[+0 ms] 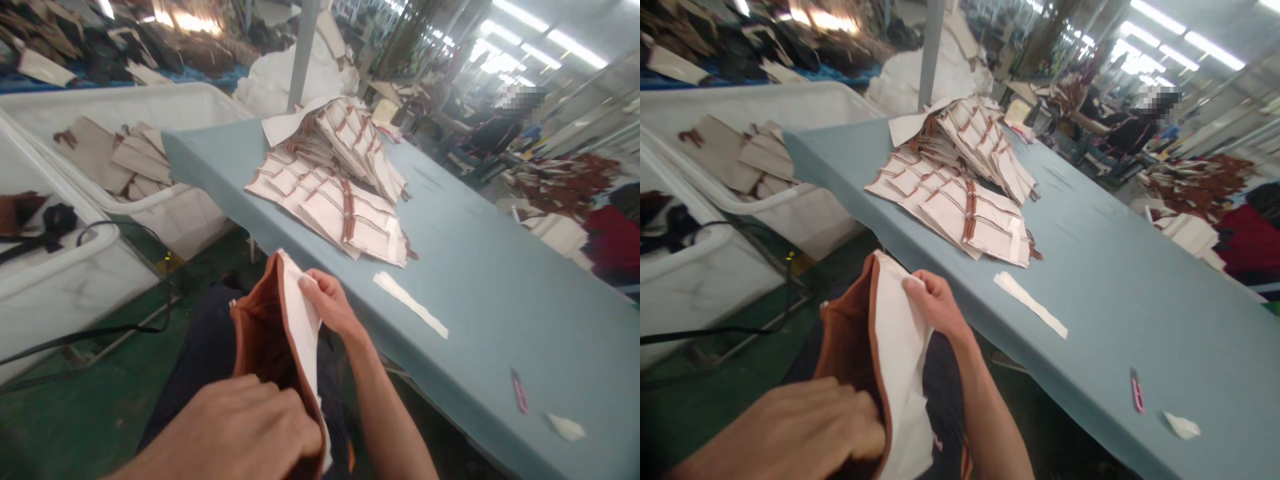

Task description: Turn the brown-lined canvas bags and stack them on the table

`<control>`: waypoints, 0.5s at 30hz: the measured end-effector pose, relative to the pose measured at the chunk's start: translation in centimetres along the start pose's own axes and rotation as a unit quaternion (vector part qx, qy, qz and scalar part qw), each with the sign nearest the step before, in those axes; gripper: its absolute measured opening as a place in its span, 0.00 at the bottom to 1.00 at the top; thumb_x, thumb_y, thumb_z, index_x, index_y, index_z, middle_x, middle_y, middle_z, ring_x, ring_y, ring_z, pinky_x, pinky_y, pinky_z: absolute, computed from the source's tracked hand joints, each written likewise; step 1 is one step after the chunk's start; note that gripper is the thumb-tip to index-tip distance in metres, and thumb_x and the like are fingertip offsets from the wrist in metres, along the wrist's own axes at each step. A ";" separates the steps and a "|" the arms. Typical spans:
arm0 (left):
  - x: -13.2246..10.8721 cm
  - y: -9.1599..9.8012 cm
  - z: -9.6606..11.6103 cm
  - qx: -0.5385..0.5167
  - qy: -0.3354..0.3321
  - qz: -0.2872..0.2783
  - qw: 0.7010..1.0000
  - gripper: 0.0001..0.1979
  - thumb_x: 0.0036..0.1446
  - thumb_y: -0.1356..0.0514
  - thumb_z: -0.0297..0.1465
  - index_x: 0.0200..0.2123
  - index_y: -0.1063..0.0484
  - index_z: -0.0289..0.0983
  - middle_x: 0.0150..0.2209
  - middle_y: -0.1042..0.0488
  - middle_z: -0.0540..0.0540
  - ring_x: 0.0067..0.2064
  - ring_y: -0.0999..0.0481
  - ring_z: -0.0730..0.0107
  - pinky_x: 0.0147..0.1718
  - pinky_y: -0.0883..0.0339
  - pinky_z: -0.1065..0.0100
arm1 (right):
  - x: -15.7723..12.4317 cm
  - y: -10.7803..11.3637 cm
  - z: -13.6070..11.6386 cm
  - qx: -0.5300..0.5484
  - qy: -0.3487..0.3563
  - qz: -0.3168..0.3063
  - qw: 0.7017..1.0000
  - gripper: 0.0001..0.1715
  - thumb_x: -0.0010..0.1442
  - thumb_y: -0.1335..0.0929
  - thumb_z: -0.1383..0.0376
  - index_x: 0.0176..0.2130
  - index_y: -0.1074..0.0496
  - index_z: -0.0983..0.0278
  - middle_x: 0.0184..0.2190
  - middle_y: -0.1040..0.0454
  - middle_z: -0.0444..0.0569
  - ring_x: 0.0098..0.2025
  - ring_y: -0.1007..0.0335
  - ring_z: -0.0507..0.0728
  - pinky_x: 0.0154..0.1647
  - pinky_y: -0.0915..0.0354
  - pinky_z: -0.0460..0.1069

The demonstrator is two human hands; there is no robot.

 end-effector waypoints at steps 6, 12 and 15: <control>2.1 4.2 -4.9 -0.017 0.223 0.114 0.968 0.17 0.66 0.32 0.49 0.40 0.21 0.41 0.36 0.15 0.49 0.35 0.18 0.60 0.32 0.28 0.68 | -4.3 3.8 -8.3 -0.194 0.163 0.092 0.963 0.22 0.74 0.29 0.50 0.33 0.31 0.60 0.26 0.35 0.39 0.28 0.42 0.52 0.30 0.46 0.47; 3.4 5.5 -5.9 -0.082 0.223 0.147 0.960 0.17 0.71 0.38 0.46 0.43 0.18 0.40 0.41 0.12 0.47 0.43 0.14 0.56 0.43 0.23 0.66 | -8.4 -1.1 -6.6 -0.343 0.284 0.094 0.891 0.07 0.70 0.29 0.67 0.38 0.29 0.59 0.30 0.26 0.42 0.29 0.35 0.52 0.31 0.44 0.48; 2.8 4.7 -5.8 -0.110 0.231 0.120 0.959 0.17 0.72 0.41 0.44 0.39 0.19 0.39 0.38 0.14 0.47 0.39 0.16 0.59 0.41 0.24 0.66 | -9.3 -2.2 -4.1 -0.311 0.256 0.089 0.911 0.07 0.68 0.27 0.66 0.38 0.29 0.59 0.29 0.27 0.41 0.28 0.35 0.52 0.31 0.45 0.48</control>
Point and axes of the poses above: each hand's wrist, its own x-axis towards the middle knuckle, its own y-axis out of the back of the hand, z = x × y, the point moved 4 cm from there along x, towards the middle knuckle
